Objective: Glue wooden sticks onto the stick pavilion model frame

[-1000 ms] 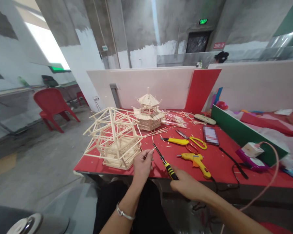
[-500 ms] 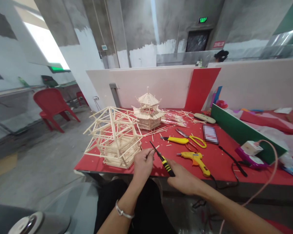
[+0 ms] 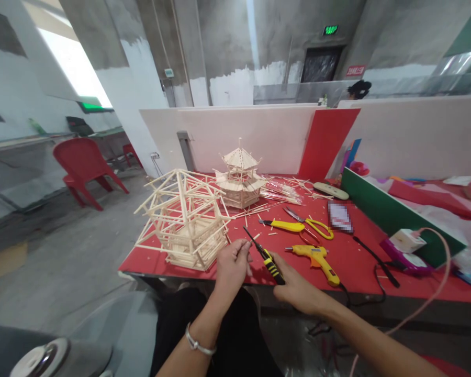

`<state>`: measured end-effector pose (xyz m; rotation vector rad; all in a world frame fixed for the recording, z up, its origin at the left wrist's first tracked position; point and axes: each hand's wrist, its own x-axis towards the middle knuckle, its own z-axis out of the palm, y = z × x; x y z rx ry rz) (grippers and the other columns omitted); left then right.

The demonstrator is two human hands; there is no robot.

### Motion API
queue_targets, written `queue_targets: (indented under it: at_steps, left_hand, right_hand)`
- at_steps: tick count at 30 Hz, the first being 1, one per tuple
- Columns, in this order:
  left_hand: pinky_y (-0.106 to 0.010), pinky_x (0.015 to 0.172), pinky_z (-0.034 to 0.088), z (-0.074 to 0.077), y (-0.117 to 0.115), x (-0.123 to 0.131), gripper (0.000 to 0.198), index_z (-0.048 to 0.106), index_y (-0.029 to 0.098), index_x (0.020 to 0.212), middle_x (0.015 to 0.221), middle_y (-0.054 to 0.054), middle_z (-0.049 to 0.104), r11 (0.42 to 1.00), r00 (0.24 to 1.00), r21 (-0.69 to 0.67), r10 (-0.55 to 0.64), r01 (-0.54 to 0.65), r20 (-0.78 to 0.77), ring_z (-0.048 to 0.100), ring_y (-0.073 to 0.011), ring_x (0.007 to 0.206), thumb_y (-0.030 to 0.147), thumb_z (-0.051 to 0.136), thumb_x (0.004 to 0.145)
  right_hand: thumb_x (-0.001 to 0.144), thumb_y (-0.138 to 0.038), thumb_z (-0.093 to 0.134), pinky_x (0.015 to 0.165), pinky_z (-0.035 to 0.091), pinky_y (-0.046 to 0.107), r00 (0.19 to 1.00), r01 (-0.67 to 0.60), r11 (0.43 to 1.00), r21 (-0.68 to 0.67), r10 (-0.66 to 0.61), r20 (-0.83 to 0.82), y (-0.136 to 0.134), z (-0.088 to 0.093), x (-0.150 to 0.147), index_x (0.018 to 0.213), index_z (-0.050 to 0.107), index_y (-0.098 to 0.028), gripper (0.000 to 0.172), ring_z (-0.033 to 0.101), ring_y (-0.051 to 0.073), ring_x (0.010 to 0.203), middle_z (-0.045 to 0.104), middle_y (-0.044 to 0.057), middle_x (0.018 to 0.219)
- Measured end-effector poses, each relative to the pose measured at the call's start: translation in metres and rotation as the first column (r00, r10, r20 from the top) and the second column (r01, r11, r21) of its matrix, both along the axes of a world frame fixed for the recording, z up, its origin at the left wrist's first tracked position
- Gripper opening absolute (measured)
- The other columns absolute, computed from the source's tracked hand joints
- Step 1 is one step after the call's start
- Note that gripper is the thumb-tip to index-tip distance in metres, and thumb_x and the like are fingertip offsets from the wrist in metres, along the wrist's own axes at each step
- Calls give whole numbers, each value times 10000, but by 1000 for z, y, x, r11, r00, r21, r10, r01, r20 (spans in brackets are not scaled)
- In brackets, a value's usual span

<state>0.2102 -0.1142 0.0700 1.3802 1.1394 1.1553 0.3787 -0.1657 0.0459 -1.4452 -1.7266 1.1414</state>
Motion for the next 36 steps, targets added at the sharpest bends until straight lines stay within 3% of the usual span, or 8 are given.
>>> queue_targets:
  at_steps: [5,14,22,27,29,31,34,36]
  left_hand:
    - [-193,305,196,-4,4,-2,379,546,181,635,431,44,521,984,992,-154,-72,88,104,367,-62,246,532,616,762]
    - [-181,289,89,0,7,-8,385,597,155,690,377,82,432,918,954,-330,-131,219,268,223,-19,245,527,692,673]
    - [-185,295,86,-9,13,-3,368,584,145,671,383,76,445,895,946,-394,-81,208,314,238,-15,235,487,718,639]
    - [-180,294,93,-23,25,-5,391,568,152,696,392,90,438,893,943,-407,-53,192,329,229,-13,235,501,730,628]
    - [-174,294,99,-26,28,-6,400,568,151,714,396,91,446,897,944,-405,-39,178,328,237,-12,236,511,726,641]
    - [-169,294,109,-28,27,-6,407,564,154,734,421,70,499,902,945,-400,-27,163,325,288,-21,241,522,720,656]
    - [-165,294,133,-31,18,-5,424,538,171,733,465,41,567,906,944,-397,-6,144,331,369,-42,263,550,714,665]
    - [-165,294,138,-32,8,-8,428,553,169,739,410,70,505,915,940,-386,21,119,341,324,-38,256,565,704,680]
  right_hand:
    - [536,-139,462,1069,338,417,999,-41,998,-56,41,1,1,5,2,1429,346,-164,900,421,272,1286,462,105,1412]
    - [533,-148,461,1084,322,437,998,-63,998,-20,63,15,0,3,3,1422,362,-179,895,412,288,1296,471,91,1410]
    - [574,-175,509,770,466,327,998,44,993,-108,-39,42,0,-2,-4,1109,517,-174,535,562,225,884,622,40,980]
    - [525,-170,437,486,331,232,960,237,936,-259,-268,-88,15,-17,-3,805,470,-208,284,424,123,532,442,-57,598]
    - [540,-187,435,440,279,231,960,209,914,-346,-259,-104,20,-19,3,731,433,-219,193,352,108,457,363,-74,529]
    - [581,-212,471,439,282,233,978,122,915,-385,-178,-113,24,-16,9,700,438,-218,124,370,109,453,389,-68,520]
    - [644,-262,545,525,361,237,996,81,962,-260,-71,48,29,-5,6,751,522,-203,125,516,139,582,544,-22,637]
    - [681,-327,587,623,411,265,935,156,985,-76,-122,333,35,-1,-5,896,587,-194,253,594,190,738,632,37,822]
